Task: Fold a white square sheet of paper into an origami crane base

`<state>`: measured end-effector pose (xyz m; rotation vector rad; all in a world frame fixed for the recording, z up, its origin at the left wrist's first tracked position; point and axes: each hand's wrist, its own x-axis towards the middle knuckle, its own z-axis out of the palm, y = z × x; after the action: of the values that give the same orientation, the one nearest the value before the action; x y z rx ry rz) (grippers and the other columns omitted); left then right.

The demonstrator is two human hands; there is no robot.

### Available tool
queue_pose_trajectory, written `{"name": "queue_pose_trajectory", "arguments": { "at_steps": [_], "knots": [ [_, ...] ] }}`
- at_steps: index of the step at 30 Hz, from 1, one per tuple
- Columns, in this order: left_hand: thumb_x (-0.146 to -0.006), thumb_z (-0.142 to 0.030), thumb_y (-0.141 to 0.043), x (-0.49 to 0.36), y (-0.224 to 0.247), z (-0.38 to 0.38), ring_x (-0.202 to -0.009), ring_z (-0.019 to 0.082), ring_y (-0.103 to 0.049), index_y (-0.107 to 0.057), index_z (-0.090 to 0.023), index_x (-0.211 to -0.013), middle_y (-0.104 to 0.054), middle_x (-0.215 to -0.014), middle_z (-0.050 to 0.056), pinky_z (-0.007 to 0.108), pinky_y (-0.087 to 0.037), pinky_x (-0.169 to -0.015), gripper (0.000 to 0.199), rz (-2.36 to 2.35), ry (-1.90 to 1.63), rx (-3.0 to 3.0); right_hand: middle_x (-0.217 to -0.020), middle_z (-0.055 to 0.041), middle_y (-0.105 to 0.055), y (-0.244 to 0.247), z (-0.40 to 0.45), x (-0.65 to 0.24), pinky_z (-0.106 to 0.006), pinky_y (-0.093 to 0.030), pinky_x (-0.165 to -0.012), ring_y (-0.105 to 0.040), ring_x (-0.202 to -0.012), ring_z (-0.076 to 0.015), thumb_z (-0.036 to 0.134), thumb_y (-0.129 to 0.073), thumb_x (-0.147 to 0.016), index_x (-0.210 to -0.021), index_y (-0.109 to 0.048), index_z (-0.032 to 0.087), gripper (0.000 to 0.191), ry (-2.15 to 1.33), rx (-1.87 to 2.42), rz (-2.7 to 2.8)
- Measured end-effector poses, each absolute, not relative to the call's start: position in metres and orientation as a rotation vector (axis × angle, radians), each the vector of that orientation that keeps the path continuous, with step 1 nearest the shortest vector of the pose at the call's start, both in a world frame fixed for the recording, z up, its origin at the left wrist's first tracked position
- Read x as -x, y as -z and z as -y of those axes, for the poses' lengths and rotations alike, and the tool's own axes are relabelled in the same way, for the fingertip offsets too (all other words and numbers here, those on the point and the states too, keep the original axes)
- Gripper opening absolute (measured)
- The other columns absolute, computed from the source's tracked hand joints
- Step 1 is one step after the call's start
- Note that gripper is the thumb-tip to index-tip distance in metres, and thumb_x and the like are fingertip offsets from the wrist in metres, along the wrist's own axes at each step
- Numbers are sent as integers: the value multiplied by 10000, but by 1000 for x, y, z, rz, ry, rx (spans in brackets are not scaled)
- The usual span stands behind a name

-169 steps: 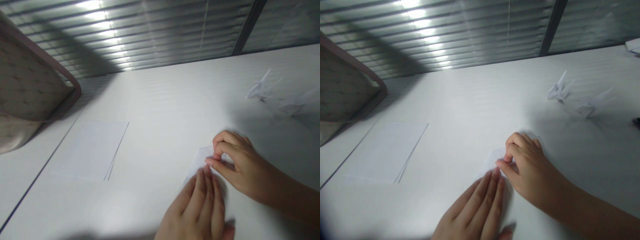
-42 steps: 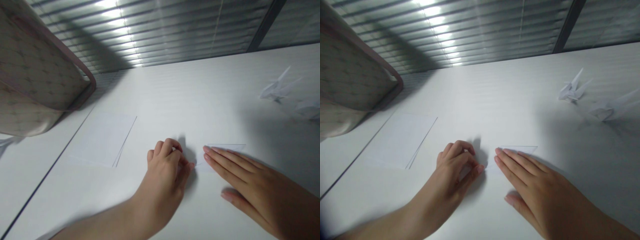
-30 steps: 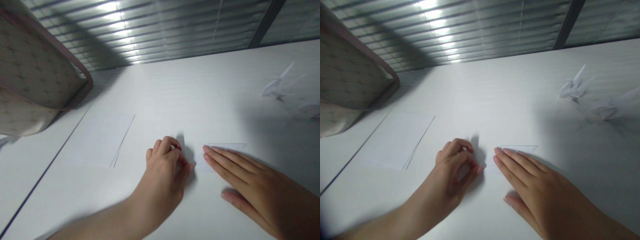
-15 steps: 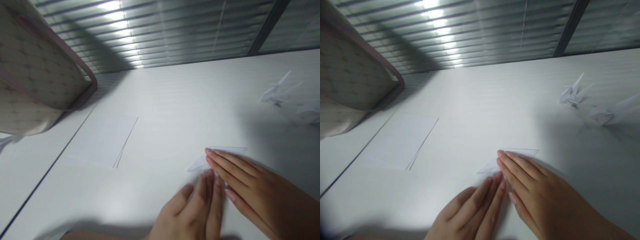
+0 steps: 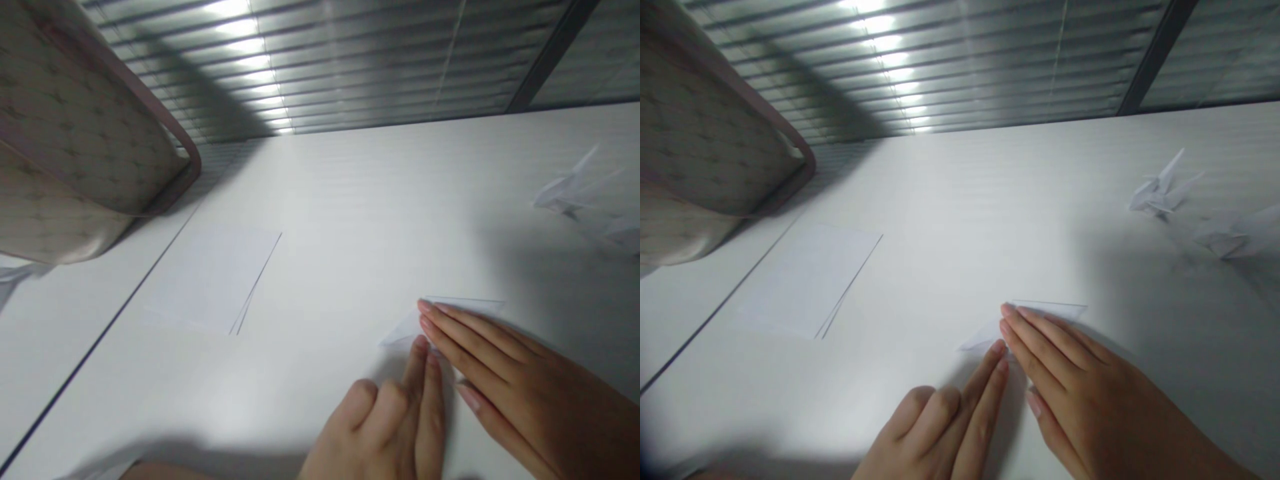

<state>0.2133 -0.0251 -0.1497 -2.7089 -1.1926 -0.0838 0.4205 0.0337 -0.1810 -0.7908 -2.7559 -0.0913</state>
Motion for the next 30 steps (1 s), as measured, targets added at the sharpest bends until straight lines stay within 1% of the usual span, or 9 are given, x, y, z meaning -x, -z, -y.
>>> {"name": "queue_pose_trajectory", "arguments": {
  "at_steps": [11,13,17,19,23,24,26,29,30],
  "knots": [
    [-946,-367,-449,-204,150,27,-933,196,-515,-616,-90,-1202,-608,-1277,135,288,-334,-644,413,1134,95,2685,-1431,-66,-467,179,-33,-419,-316,-504,-948,-471,-1278,-177,126,-368,-871,-1356,-467,85,497,82,804,2735],
    [-960,-403,-420,-204,151,27,-958,196,-513,-608,-86,-1211,-603,-1285,136,293,-338,-655,447,1182,105,2674,-1396,-64,-510,178,-33,-418,-324,-511,-921,-512,-1238,-185,134,-368,-885,-1331,-500,93,468,73,817,2703],
    [-947,-578,-308,-200,153,20,-1010,221,-520,-589,-89,-1240,-585,-1309,132,316,-351,-735,635,1325,122,2649,-1268,-65,-628,170,-33,-421,-322,-527,-837,-626,-1073,-196,229,-391,-924,-1241,-591,102,396,88,803,2667],
    [-947,-579,-289,-197,150,13,-911,221,-540,-543,-93,-1292,-576,-1320,130,335,-344,-723,648,1322,103,2697,-1188,-54,-679,166,-33,-421,-288,-523,-807,-656,-999,-176,279,-401,-937,-1171,-641,115,372,87,738,2659],
    [-981,-436,-315,-192,146,1,-969,235,-527,-565,-156,-1259,-508,-1397,85,366,-345,-791,467,1409,93,2757,-1067,1,-732,163,-28,-410,-221,-491,-813,-662,-941,-123,328,-348,-988,-1050,-687,173,378,-67,591,2646],
    [-984,-414,-321,-191,145,-2,-977,232,-524,-583,-167,-1231,-498,-1408,71,366,-347,-803,437,1387,117,2793,-999,33,-748,163,-26,-407,-220,-487,-816,-664,-902,-111,296,-310,-1006,-993,-698,211,397,-120,597,2584],
    [-986,-386,-347,-190,146,-6,-979,222,-522,-607,-176,-1184,-492,-1415,47,361,-353,-812,389,1298,161,2860,-928,84,-751,165,-26,-405,-198,-482,-835,-659,-871,-82,185,-305,-1005,-987,-687,232,385,-250,446,2591],
    [-970,-320,-435,-187,147,-9,-963,208,-532,-624,-195,-1139,-498,-1412,31,359,-361,-791,282,1121,162,2891,-949,42,-748,167,-34,-414,-170,-477,-868,-654,-897,-55,204,-316,-1009,-897,-680,216,381,-417,265,2600],
    [-958,-288,-466,-186,147,-9,-960,203,-537,-629,-206,-1125,-495,-1415,31,359,-364,-787,247,1068,152,2891,-915,10,-749,168,-40,-420,-196,-485,-881,-660,-886,-74,191,-359,-993,-849,-673,200,346,-394,358,2514]
  ]
}}
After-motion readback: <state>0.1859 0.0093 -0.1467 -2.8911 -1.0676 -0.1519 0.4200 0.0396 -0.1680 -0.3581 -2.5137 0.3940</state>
